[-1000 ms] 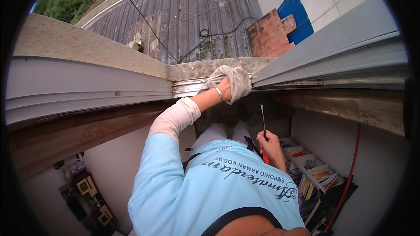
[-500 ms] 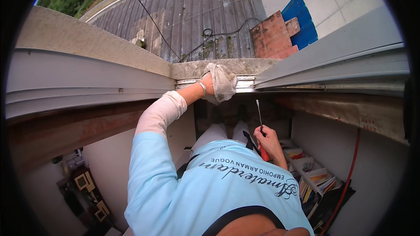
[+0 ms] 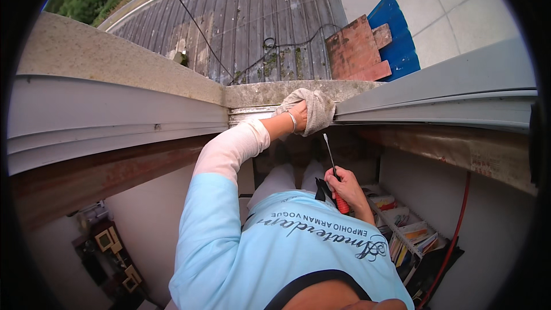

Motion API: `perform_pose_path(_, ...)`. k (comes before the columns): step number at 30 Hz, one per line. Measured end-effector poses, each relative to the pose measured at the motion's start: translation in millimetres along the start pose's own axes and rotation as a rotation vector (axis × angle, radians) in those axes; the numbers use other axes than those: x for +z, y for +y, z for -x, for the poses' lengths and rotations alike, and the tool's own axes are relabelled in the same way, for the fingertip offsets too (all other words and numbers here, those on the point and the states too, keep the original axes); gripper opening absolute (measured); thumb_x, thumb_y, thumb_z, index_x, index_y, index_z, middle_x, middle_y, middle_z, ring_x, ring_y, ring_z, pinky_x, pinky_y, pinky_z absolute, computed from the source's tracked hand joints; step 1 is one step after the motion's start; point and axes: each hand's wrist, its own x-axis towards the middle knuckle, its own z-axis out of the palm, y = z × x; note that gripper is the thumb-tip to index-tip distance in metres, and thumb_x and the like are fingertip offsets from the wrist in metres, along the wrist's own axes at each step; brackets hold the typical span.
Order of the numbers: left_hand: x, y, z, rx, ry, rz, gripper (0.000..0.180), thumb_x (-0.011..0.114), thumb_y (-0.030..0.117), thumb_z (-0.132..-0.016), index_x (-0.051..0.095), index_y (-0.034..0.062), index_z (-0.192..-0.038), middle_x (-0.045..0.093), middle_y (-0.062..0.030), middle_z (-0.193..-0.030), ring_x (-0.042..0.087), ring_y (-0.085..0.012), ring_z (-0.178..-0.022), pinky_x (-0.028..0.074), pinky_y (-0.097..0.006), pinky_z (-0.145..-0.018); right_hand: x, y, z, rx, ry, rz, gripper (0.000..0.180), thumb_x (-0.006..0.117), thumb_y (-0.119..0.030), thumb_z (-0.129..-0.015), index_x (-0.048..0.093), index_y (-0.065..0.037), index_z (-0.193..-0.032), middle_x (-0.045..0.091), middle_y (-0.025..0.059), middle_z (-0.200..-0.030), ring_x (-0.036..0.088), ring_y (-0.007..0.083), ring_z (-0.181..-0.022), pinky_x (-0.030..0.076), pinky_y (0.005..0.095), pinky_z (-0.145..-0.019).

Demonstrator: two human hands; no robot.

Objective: The person cleans the upper window frame and sill using a cloth and a red-handled screwdriver. They repeatedly scrape the metal track with the screwdriver and wipe the area with the cloth, working along the length of the frame.

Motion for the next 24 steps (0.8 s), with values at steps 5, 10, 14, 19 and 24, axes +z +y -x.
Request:
perform_pose_path(5,33,15,11,-0.123,0.259,0.011,0.045,0.05,0.028,-0.082,0.056,0.004,-0.119,0.054,-0.0195,-0.125,0.05,-0.0336,-0.119,0.035,-0.049,-0.104,4,-8,-2,-0.058,-0.005,-0.015,0.014,0.056,-0.01,-0.088,0.058,0.0,-0.079,0.053,0.0014,-0.065,0.05,0.0064,-0.05,0.042,0.0234,-0.045)
perform_pose_path(10,33,14,31,-0.171,0.39,0.013,0.04,0.054,0.024,-0.079,0.059,0.0022,-0.112,0.059,-0.0197,-0.112,0.056,-0.0358,-0.108,0.042,-0.048,-0.095,-4,1,3,-0.105,0.033,-0.046,0.014,0.056,-0.009,-0.088,0.058,0.002,-0.078,0.053,0.0013,-0.07,0.051,0.0067,-0.05,0.042,0.0235,-0.045)
perform_pose_path(14,20,15,4,-0.155,0.249,0.097,0.04,0.054,0.022,-0.08,0.057,0.0045,-0.115,0.055,-0.0184,-0.119,0.051,-0.035,-0.115,0.036,-0.048,-0.099,-6,2,6,-0.132,0.056,-0.027,0.014,0.056,-0.009,-0.088,0.058,0.002,-0.079,0.053,0.0013,-0.072,0.051,0.0069,-0.05,0.042,0.0237,-0.044)
perform_pose_path(19,35,19,0,-0.222,0.392,0.168,0.04,0.055,0.024,-0.08,0.056,0.0076,-0.117,0.056,-0.015,-0.12,0.051,-0.0322,-0.115,0.036,-0.048,-0.099,-5,3,4,-0.134,0.035,-0.051,0.014,0.057,-0.008,-0.087,0.058,0.002,-0.079,0.053,0.0014,-0.071,0.051,0.0072,-0.05,0.042,0.024,-0.043)
perform_pose_path(24,32,19,47,-0.355,0.461,0.153,0.035,0.057,0.024,-0.079,0.057,0.0074,-0.11,0.062,-0.0138,-0.102,0.06,-0.0331,-0.096,0.044,-0.048,-0.083,-8,-5,1,-0.112,-0.021,-0.052,0.01,0.053,-0.007,-0.086,0.058,0.0,-0.08,0.053,0.0019,-0.068,0.051,0.0081,-0.049,0.042,0.0236,-0.044)
